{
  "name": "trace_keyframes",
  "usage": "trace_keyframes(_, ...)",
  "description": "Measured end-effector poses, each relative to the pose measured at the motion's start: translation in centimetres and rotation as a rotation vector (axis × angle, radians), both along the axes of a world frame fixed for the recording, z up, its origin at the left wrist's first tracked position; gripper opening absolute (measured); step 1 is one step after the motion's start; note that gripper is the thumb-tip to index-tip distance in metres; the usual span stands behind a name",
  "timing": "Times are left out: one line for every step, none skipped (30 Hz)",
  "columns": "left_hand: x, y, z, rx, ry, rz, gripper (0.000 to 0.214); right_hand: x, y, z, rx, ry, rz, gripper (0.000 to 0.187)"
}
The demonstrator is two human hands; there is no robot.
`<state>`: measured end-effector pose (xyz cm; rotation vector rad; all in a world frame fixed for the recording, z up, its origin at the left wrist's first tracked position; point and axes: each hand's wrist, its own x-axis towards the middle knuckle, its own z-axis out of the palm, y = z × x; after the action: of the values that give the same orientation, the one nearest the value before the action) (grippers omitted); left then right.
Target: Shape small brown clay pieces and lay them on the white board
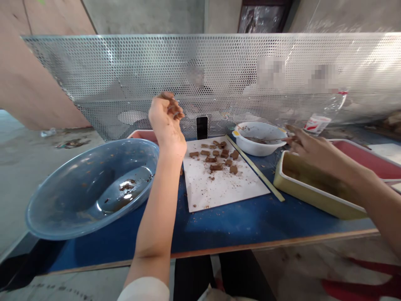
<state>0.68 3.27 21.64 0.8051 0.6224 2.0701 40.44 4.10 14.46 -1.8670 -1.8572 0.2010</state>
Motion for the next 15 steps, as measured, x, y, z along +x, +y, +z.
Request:
trace_keyframes(0.5, 0.5, -0.3, -0.02, 0.004, -0.029, 0.023, -1.5, 0.0, 0.5, 0.034, 0.009, 0.105, 0.055)
trace_keyframes(1.1, 0.9, -0.7, -0.042, 0.011, -0.069, 0.025, -3.4, 0.0, 1.0, 0.125, 0.067, 0.28, 0.061)
trace_keyframes(1.7, 1.2, -1.0, -0.059, 0.021, -0.123, 0.028, -5.6, 0.0, 1.4, 0.212, 0.138, 0.45, 0.063)
trace_keyframes(2.4, 1.4, -1.3, -0.073, 0.035, -0.185, 0.033, -8.1, 0.0, 1.7, 0.285, 0.225, 0.568, 0.061)
trace_keyframes(3.0, 1.5, -1.6, -0.08, 0.052, -0.25, 0.038, -10.8, 0.0, 1.9, 0.326, 0.321, 0.675, 0.058)
trace_keyframes(3.5, 1.5, -1.8, -0.085, 0.07, -0.31, 0.043, -13.6, 0.1, 2.0, 0.352, 0.419, 0.782, 0.057)
trace_keyframes(3.8, 1.4, -2.0, -0.092, 0.087, -0.36, 0.047, -16.5, 0.2, 2.0, 0.375, 0.498, 0.866, 0.058)
trace_keyframes(4.0, 1.2, -2.1, -0.101, 0.101, -0.391, 0.049, -19.2, 0.3, 2.0, 0.359, 0.532, 0.94, 0.061)
trace_keyframes(4.1, 1.0, -2.2, -0.112, 0.109, -0.399, 0.051, -21.7, 0.4, 1.8, 0.376, 0.562, 0.985, 0.063)
trace_keyframes(4.0, 0.9, -2.2, -0.119, 0.113, -0.391, 0.053, -23.9, 0.5, 1.7, 0.385, 0.578, 1.013, 0.067)
trace_keyframes(3.9, 0.7, -2.1, -0.122, 0.115, -0.372, 0.054, -25.6, 0.6, 1.5, 0.387, 0.605, 1.017, 0.071)
trace_keyframes(3.8, 0.7, -2.0, -0.123, 0.119, -0.347, 0.054, -26.9, 0.8, 1.3, 0.377, 0.632, 1.011, 0.076)
trace_keyframes(3.8, 0.6, -2.0, -0.128, 0.127, -0.319, 0.054, -27.7, 1.0, 1.1, 0.37, 0.663, 1.003, 0.08)
trace_keyframes(4.0, 0.6, -2.0, -0.148, 0.147, -0.292, 0.054, -28.2, 1.3, 1.0, 0.367, 0.702, 0.986, 0.083)
trace_keyframes(4.3, 0.7, -2.1, -0.187, 0.195, -0.264, 0.054, -28.3, 1.7, 0.9, 0.376, 0.747, 0.964, 0.085)
